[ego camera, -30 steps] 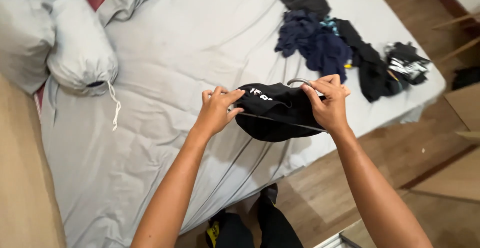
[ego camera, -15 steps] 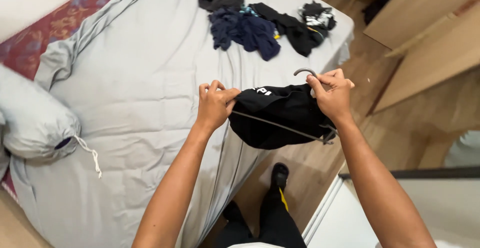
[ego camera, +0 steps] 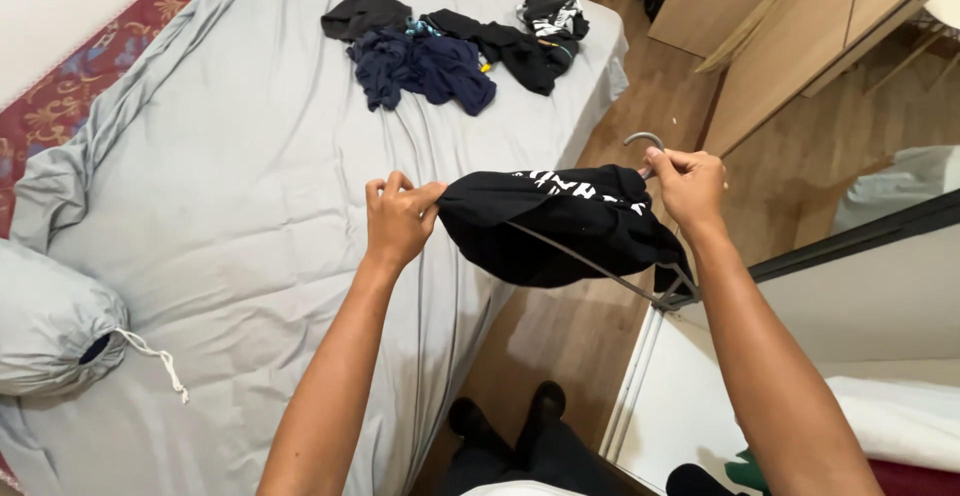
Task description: Hang a black t-shirt onto a hanger and place it in the closet.
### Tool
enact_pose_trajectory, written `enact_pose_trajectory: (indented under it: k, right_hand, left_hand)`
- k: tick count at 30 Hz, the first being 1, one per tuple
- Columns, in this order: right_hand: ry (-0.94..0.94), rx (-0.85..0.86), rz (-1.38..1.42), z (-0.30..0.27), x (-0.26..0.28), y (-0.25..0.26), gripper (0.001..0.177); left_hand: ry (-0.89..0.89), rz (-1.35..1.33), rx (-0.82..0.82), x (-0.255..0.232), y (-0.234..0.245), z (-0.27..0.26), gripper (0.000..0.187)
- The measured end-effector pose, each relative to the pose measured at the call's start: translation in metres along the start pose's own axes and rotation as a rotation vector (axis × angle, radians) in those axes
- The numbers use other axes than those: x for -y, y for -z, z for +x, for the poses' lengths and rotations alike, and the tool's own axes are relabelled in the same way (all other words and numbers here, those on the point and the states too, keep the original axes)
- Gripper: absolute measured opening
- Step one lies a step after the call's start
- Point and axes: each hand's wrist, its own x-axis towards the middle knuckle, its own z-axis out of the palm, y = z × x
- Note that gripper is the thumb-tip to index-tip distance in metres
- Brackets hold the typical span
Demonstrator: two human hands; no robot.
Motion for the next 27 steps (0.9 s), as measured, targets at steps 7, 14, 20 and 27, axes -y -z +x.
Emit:
enact_pose_trajectory:
  k: [7, 14, 20, 27]
  right_hand:
    - [-0.2, -0.188, -0.027, 0.016, -0.014, 0.02, 0.019]
    - [0.032, -0.113, 0.232, 0.021, -0.011, 0.027, 0.015]
    - [0.103, -0.054, 0.162, 0.019, 0.001, 0.032, 0.016]
    - [0.215, 0.065, 0.211, 0.012, 0.026, 0.046, 0.015]
  left_hand:
    - [0.012, 0.047, -0.038, -0.004, -0.028, -0.021, 0.03]
    - [0.031, 0.01, 0.213, -0.038, -0.04, -0.034, 0.043]
    - [0.009, -0.049, 0.169, -0.068, -0.049, 0.002, 0.05]
    - [-0.065, 0.077, -0.09, -0.094, -0.067, 0.052, 0.039]
